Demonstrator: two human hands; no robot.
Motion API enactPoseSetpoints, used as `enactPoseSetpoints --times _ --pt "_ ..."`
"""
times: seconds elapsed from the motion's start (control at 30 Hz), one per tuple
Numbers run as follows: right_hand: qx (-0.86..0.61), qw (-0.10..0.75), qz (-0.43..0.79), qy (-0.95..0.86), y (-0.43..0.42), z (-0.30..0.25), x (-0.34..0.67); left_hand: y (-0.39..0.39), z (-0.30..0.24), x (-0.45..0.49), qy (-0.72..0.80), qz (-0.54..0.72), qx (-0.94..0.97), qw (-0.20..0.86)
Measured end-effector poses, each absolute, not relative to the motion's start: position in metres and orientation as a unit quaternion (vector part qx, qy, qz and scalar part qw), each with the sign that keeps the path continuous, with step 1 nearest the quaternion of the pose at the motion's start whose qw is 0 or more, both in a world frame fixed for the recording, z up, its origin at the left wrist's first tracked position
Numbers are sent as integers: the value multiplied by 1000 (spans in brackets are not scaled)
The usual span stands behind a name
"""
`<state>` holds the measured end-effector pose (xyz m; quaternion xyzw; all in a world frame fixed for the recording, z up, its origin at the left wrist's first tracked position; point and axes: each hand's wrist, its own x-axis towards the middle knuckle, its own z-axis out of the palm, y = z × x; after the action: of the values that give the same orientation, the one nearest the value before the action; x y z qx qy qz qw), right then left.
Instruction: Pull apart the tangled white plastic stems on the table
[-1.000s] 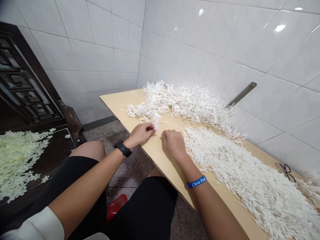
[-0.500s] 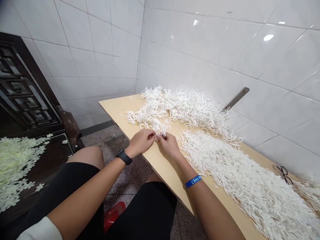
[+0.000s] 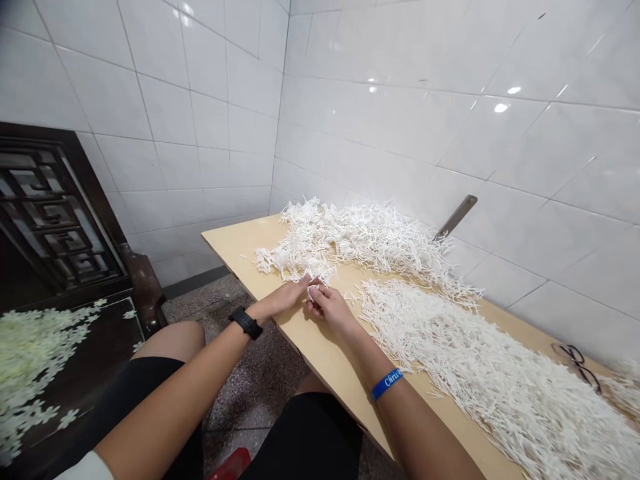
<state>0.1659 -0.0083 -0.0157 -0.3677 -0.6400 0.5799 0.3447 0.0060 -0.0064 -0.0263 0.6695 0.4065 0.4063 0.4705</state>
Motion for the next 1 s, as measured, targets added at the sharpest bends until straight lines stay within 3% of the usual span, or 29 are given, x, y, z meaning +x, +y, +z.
enactPoseSetpoints --times 0.1,0.3,0.67,0.87,1.0 --pt "-390 332 554 -656 -10 -15 165 -3 -29 9 408 432 643 483" --pt "-439 271 372 -771 -22 -12 168 7 -32 9 447 557 441 543" --pt "-536 216 -44 -815 5 -18 214 7 -36 6 392 570 461 556" --pt "-503 302 4 -810 -6 -15 200 4 -33 5 405 563 460 554" --pt "-371 213 33 -903 -18 -10 186 6 -36 1 410 541 481 555"
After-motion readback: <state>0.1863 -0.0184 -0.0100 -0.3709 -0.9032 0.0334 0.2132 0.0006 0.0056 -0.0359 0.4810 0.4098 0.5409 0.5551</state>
